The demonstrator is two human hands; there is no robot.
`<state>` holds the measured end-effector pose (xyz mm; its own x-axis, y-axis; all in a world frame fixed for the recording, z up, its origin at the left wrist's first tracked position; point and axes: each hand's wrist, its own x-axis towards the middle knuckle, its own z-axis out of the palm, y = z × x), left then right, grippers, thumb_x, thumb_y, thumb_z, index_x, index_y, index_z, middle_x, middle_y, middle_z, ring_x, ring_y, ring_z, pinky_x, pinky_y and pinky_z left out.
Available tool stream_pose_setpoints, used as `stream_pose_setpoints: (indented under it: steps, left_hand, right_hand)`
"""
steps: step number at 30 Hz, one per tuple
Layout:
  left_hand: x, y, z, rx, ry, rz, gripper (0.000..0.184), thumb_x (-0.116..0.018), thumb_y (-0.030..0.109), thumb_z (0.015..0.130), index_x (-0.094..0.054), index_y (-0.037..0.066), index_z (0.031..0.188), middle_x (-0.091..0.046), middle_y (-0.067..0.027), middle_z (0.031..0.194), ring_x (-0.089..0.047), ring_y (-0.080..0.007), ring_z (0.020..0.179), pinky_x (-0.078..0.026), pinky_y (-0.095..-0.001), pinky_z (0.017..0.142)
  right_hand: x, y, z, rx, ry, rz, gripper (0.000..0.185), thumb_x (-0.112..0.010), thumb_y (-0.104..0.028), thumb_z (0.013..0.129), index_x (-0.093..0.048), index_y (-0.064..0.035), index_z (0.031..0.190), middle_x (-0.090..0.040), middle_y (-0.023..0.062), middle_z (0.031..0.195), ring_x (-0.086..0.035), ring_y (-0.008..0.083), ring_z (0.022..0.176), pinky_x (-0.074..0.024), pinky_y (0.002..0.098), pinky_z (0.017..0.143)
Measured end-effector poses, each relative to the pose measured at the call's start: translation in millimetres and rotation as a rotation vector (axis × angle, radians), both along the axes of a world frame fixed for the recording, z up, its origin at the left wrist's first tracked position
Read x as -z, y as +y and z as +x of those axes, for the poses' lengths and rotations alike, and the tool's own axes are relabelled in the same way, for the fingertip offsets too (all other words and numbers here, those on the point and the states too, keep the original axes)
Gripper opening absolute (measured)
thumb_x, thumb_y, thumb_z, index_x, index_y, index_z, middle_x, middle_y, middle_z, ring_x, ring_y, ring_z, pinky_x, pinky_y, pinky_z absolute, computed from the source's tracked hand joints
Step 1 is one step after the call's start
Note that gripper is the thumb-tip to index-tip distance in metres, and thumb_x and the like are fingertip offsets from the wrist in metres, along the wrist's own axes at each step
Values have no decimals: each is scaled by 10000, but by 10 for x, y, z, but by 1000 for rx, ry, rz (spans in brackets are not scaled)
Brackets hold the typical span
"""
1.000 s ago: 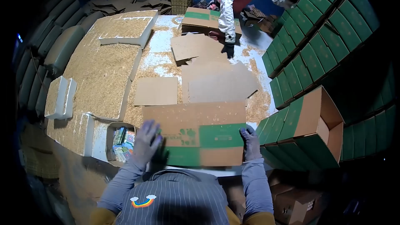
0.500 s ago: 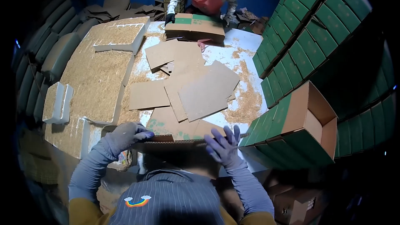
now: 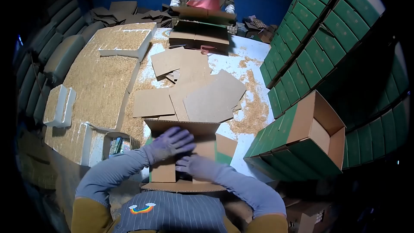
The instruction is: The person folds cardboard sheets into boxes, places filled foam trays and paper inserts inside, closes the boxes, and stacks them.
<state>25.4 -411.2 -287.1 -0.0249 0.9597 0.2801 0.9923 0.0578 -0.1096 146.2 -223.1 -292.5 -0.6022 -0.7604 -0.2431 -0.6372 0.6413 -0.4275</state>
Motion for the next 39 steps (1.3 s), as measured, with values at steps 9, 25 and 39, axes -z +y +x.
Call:
stream_pose_setpoints:
  steps: [9,25,39]
  left_hand:
    - [-214,-119,-141,-668,48,323,658,-727,284,757,-517,143,1364,-547,-46,1169,-528,-227,1119,-343,-519,1071]
    - [662,-346,-213,-1041,-1138,197,384,-513,328,977,-591,13,1183,-581,-240,1262,-580,-355,1143,-430,-424,989]
    - [1287,-2850,-1456,-1803,-1405,1719,737,-486,409,1008,-174,-23,1517,-301,-191,1539,-334,-326,1400,-304,-399,1139]
  right_hand:
    - [-372,861,542,1008,-455,-758,904,-822,-287,738,-363,-43,1478,-388,171,1472,-396,329,1349,-307,414,1138]
    - [136,1346,-411,1335,-389,-835,384,-514,-315,1013,-613,-9,1222,-658,54,1086,-574,138,1004,-458,288,899]
    - [394,1191,-143,1438,-165,-780,381,-497,-312,1022,-630,31,1123,-671,100,980,-635,165,862,-503,288,783]
